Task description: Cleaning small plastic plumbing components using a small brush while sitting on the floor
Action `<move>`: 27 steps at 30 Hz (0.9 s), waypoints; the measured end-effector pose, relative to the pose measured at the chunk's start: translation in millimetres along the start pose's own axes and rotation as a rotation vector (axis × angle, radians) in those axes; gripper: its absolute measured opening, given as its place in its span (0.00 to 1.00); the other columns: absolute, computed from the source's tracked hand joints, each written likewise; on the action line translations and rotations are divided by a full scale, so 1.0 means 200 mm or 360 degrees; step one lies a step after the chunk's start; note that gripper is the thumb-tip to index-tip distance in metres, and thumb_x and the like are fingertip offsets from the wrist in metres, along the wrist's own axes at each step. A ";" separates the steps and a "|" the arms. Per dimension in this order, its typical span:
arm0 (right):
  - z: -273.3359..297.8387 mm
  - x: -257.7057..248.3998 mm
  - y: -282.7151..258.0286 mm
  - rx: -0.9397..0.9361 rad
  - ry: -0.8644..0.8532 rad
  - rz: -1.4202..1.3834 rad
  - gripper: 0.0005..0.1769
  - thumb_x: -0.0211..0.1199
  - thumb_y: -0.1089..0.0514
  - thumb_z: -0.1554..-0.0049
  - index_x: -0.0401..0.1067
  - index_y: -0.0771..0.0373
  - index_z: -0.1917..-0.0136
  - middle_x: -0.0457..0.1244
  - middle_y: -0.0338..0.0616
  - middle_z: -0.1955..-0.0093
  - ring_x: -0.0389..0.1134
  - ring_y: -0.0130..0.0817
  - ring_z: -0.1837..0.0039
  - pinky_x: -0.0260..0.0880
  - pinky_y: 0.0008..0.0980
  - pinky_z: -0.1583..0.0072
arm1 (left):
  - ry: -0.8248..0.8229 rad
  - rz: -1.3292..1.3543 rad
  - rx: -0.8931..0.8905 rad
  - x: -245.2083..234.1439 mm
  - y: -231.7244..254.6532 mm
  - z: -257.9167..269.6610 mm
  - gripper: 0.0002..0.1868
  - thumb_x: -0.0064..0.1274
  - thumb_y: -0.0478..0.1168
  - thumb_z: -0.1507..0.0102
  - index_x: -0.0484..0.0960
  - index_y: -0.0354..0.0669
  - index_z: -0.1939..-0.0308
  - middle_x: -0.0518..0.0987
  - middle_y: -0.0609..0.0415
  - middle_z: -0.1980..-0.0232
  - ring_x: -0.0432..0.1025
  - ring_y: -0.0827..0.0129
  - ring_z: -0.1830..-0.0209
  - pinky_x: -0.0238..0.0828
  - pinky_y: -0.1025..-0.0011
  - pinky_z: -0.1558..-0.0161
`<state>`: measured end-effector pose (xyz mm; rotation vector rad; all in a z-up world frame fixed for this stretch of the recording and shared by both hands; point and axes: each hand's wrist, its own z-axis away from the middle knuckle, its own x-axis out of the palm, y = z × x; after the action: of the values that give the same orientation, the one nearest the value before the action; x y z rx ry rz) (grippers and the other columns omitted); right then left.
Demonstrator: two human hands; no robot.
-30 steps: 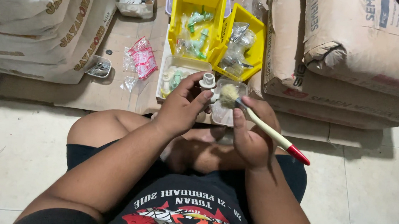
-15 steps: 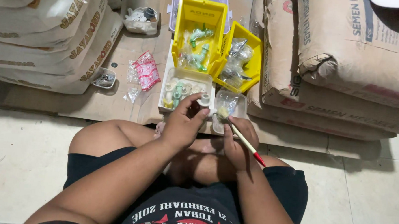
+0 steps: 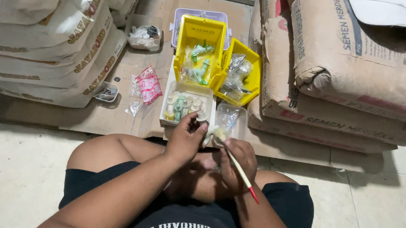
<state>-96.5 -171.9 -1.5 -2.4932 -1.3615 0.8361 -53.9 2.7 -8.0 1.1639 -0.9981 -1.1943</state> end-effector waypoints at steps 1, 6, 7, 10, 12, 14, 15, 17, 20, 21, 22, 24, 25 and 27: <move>0.01 0.02 0.01 -0.0002 0.0000 -0.0003 0.12 0.68 0.61 0.44 0.76 0.61 0.45 0.68 0.50 0.55 0.72 0.52 0.56 0.73 0.47 0.53 | 0.0003 0.0000 0.0001 -0.01 -0.02 -0.01 0.27 0.59 0.40 0.36 0.76 0.46 0.32 0.83 0.38 0.43 0.75 0.53 0.37 0.72 0.56 0.37; 0.04 0.04 0.07 0.0109 -0.0031 0.0010 0.11 0.65 0.62 0.41 0.76 0.63 0.45 0.69 0.53 0.54 0.72 0.55 0.54 0.73 0.48 0.52 | -0.0082 0.0275 0.0084 -0.05 -0.16 -0.05 0.25 0.54 0.33 0.34 0.69 0.34 0.32 0.84 0.40 0.48 0.77 0.61 0.45 0.77 0.62 0.44; 0.04 0.02 0.08 0.0105 -0.0027 0.0010 0.11 0.65 0.62 0.41 0.76 0.63 0.45 0.69 0.53 0.54 0.72 0.55 0.54 0.73 0.48 0.52 | -0.0082 0.0274 0.0090 -0.05 -0.17 -0.06 0.25 0.54 0.33 0.34 0.69 0.34 0.32 0.84 0.40 0.48 0.77 0.61 0.45 0.77 0.62 0.44; 0.03 0.00 0.09 0.0142 0.0026 0.0054 0.11 0.66 0.62 0.42 0.76 0.62 0.44 0.69 0.52 0.52 0.73 0.54 0.53 0.73 0.47 0.51 | -0.0065 0.0284 0.0033 -0.04 -0.11 -0.07 0.25 0.53 0.33 0.33 0.69 0.35 0.31 0.84 0.40 0.47 0.78 0.63 0.47 0.80 0.65 0.48; 0.07 0.00 0.10 -0.0117 -0.0251 0.0045 0.15 0.63 0.63 0.39 0.69 0.61 0.38 0.70 0.52 0.44 0.73 0.47 0.45 0.72 0.43 0.43 | -0.0023 -0.0016 -0.0232 0.00 0.01 -0.02 0.29 0.56 0.46 0.38 0.74 0.45 0.33 0.85 0.54 0.47 0.77 0.75 0.47 0.76 0.76 0.47; 0.07 0.05 0.12 0.0025 -0.0126 0.0023 0.13 0.65 0.63 0.41 0.73 0.62 0.42 0.70 0.52 0.49 0.73 0.50 0.50 0.72 0.45 0.47 | -0.0039 0.0232 -0.0099 0.02 -0.11 -0.06 0.27 0.54 0.39 0.35 0.72 0.38 0.33 0.84 0.47 0.48 0.77 0.70 0.49 0.79 0.71 0.50; 0.07 0.07 0.13 0.0160 0.0017 0.0006 0.11 0.67 0.63 0.43 0.76 0.62 0.46 0.70 0.52 0.54 0.73 0.53 0.55 0.73 0.47 0.52 | -0.0063 0.0472 0.0054 0.03 -0.17 -0.09 0.24 0.52 0.31 0.33 0.70 0.30 0.33 0.83 0.40 0.49 0.77 0.65 0.51 0.82 0.67 0.53; 0.05 0.03 0.17 0.0196 0.0029 0.0038 0.10 0.66 0.63 0.42 0.76 0.62 0.45 0.70 0.52 0.53 0.73 0.54 0.54 0.73 0.47 0.51 | -0.0095 0.0473 0.0024 0.03 -0.10 -0.06 0.24 0.52 0.32 0.33 0.69 0.31 0.33 0.83 0.41 0.49 0.77 0.66 0.52 0.82 0.68 0.53; 0.08 0.02 0.19 0.0188 0.0072 0.0048 0.11 0.66 0.62 0.41 0.75 0.62 0.44 0.69 0.51 0.53 0.72 0.52 0.53 0.73 0.46 0.50 | -0.0136 0.0467 -0.0028 0.02 -0.08 -0.06 0.24 0.51 0.33 0.32 0.68 0.32 0.32 0.84 0.42 0.49 0.77 0.67 0.53 0.81 0.69 0.54; 0.09 0.01 0.19 0.0145 0.0088 0.0029 0.14 0.67 0.62 0.42 0.75 0.60 0.43 0.69 0.49 0.53 0.72 0.50 0.53 0.72 0.45 0.49 | -0.0141 0.0471 -0.0060 0.03 -0.09 -0.06 0.24 0.51 0.32 0.32 0.68 0.33 0.32 0.84 0.43 0.49 0.78 0.67 0.54 0.81 0.70 0.55; 0.08 0.02 0.18 0.0145 0.0088 0.0027 0.14 0.67 0.62 0.42 0.75 0.60 0.43 0.69 0.49 0.53 0.72 0.50 0.53 0.72 0.45 0.49 | -0.0139 0.0470 -0.0060 0.03 -0.09 -0.07 0.24 0.51 0.32 0.32 0.68 0.33 0.32 0.84 0.43 0.49 0.78 0.67 0.54 0.81 0.70 0.55; 0.07 0.04 0.17 0.0093 -0.0039 -0.0002 0.12 0.70 0.61 0.45 0.77 0.59 0.47 0.70 0.48 0.54 0.73 0.50 0.53 0.73 0.46 0.51 | -0.0138 0.0459 -0.0049 0.04 -0.11 -0.07 0.24 0.51 0.33 0.33 0.68 0.33 0.33 0.84 0.42 0.50 0.78 0.67 0.54 0.81 0.71 0.54; 0.06 0.04 0.19 0.0098 -0.0038 0.0000 0.12 0.70 0.61 0.45 0.77 0.59 0.47 0.70 0.48 0.54 0.73 0.50 0.53 0.73 0.46 0.51 | -0.0141 0.0456 -0.0052 0.05 -0.09 -0.06 0.24 0.51 0.33 0.33 0.68 0.33 0.33 0.84 0.42 0.50 0.78 0.67 0.54 0.81 0.71 0.54; 0.06 0.04 0.23 0.0201 -0.0078 0.0016 0.09 0.67 0.62 0.42 0.77 0.61 0.47 0.70 0.50 0.53 0.73 0.53 0.53 0.73 0.48 0.51 | -0.0201 0.0494 -0.0075 0.07 -0.06 -0.04 0.24 0.52 0.32 0.33 0.69 0.34 0.33 0.84 0.44 0.51 0.78 0.69 0.55 0.81 0.73 0.55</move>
<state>-66.0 -192.8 -32.7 -2.4010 -1.2697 0.9603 -46.6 -9.6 -21.3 0.8668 -1.1916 -1.0448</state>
